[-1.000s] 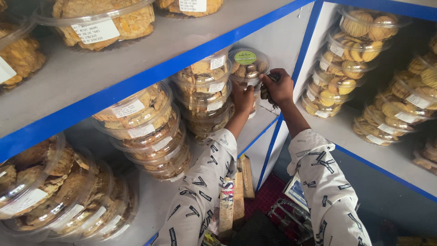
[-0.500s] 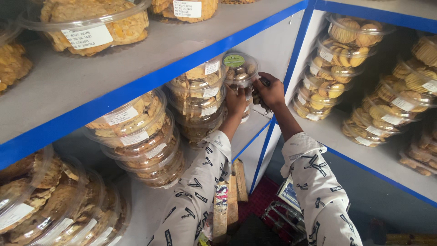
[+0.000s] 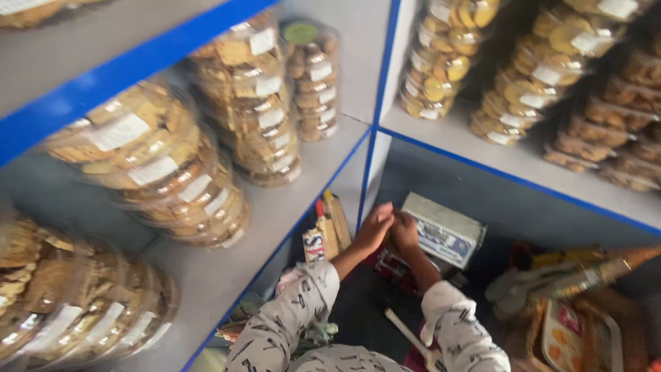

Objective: The person places containers of cookies onto shelves in a bakery storage or production area.

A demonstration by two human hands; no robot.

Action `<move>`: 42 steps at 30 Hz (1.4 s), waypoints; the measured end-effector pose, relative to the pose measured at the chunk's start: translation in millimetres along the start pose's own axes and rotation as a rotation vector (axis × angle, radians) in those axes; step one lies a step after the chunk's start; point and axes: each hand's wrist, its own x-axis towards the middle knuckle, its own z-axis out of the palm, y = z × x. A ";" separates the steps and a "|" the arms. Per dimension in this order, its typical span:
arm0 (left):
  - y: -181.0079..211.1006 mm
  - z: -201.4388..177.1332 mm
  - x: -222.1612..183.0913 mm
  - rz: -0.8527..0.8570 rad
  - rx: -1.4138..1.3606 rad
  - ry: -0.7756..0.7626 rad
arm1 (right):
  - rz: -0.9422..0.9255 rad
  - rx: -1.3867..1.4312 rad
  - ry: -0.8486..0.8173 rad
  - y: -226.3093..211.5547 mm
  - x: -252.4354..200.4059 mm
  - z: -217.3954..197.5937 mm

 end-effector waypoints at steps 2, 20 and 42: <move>-63.0 17.1 -45.6 -0.137 -0.058 -0.205 | 0.117 -0.026 0.008 84.7 -64.8 -21.8; -155.3 -29.5 -396.2 -0.546 0.857 -0.485 | 0.979 -0.376 -0.005 186.2 -502.5 -155.0; -199.1 -39.6 -745.6 -0.721 0.579 -0.547 | 1.215 -0.151 0.063 139.4 -878.5 -210.1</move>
